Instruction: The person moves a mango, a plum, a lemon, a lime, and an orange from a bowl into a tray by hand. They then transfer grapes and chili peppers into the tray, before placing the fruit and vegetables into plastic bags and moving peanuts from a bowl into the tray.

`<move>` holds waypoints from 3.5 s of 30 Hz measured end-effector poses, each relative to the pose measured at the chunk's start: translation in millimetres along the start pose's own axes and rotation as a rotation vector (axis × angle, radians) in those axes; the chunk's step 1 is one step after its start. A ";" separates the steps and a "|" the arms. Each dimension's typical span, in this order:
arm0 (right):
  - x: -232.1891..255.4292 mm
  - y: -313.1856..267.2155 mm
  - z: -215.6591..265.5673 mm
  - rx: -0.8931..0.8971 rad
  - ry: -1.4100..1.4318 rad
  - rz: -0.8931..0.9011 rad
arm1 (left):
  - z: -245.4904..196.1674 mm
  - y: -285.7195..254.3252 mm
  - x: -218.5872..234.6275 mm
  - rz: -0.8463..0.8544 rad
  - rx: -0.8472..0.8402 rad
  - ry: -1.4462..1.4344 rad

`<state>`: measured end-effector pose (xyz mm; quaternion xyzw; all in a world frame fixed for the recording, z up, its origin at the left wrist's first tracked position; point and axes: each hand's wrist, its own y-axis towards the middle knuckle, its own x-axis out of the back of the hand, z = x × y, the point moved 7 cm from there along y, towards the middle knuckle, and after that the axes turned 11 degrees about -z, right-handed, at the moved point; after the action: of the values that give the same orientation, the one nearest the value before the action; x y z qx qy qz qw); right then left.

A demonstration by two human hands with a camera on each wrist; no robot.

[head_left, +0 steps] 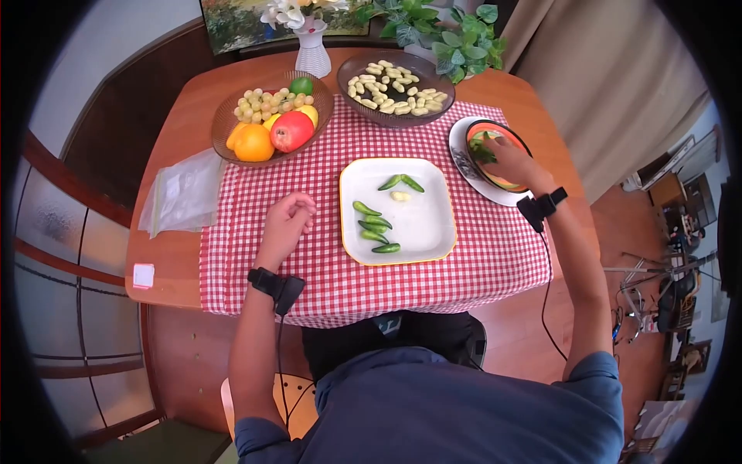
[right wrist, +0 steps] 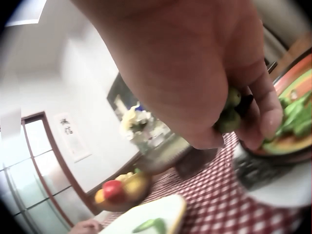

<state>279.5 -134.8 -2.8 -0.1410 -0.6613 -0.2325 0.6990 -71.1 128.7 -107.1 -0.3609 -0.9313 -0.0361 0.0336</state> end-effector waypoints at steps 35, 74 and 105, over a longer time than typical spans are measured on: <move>-43.1 -6.7 237.2 0.541 0.434 0.299 | -2.3 -0.5 -0.7 0.013 0.014 -0.041; 21.5 -23.7 191.0 0.364 0.428 0.038 | -1.2 -1.7 -1.1 0.030 0.031 -0.047; 39.3 -29.7 66.2 0.089 0.196 -0.240 | 1.8 -0.3 -0.6 0.023 -0.016 -0.023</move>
<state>208.1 -132.1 38.5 -0.0066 -0.6117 -0.2975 0.7330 -70.9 128.3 -108.9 -0.3723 -0.9270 -0.0390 0.0205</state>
